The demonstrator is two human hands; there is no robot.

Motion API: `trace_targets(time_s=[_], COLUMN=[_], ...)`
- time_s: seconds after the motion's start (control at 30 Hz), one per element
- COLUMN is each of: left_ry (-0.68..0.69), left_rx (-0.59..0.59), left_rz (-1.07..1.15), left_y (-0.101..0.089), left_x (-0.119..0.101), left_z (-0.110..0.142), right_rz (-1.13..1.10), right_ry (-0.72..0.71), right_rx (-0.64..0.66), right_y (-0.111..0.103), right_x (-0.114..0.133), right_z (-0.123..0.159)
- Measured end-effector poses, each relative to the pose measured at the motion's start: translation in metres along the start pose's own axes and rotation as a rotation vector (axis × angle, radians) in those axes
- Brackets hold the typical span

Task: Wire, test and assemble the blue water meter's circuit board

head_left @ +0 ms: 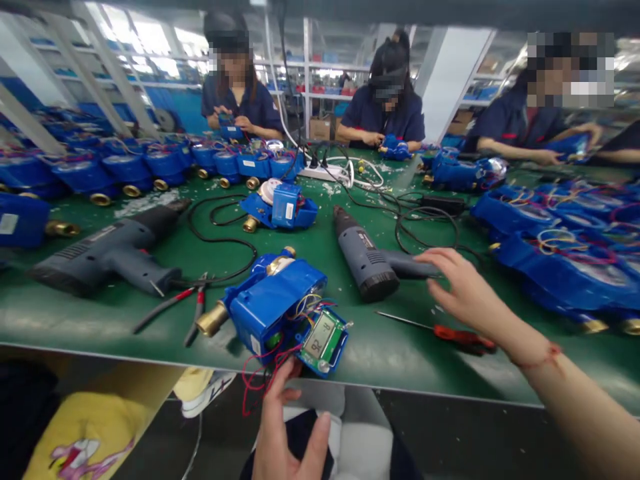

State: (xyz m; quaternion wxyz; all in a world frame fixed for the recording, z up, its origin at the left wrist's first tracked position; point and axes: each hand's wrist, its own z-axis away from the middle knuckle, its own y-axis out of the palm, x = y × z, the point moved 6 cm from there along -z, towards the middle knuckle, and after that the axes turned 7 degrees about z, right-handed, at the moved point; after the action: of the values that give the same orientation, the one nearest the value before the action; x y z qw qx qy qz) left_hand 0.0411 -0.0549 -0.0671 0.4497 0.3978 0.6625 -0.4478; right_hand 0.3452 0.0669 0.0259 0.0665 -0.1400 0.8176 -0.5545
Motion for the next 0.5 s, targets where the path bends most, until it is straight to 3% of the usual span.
trace_targets(time_s=[0.1,0.23,0.33,0.5], left_ry=[-0.030,-0.060,-0.066,-0.005], left_rx=[0.000,-0.051,-0.050,-0.039], left_rz=[-0.006,0.037,0.072,0.064], left_y=[-0.002,-0.002,0.002,0.005], left_x=[-0.004,-0.009,-0.015,-0.024], left_z=[-0.005,-0.009,-0.014,-0.027], right_rz=[-0.023,-0.002,-0.049,-0.181], right_ry=[0.101,0.175,0.151,0.128], right_rx=[-0.003,0.048,0.003,-0.013], right_y=[-0.004,0.012,0.016,-0.001], right_x=[-0.005,-0.003,0.003,0.018], right_z=[0.052,0.105,0.113,0.111])
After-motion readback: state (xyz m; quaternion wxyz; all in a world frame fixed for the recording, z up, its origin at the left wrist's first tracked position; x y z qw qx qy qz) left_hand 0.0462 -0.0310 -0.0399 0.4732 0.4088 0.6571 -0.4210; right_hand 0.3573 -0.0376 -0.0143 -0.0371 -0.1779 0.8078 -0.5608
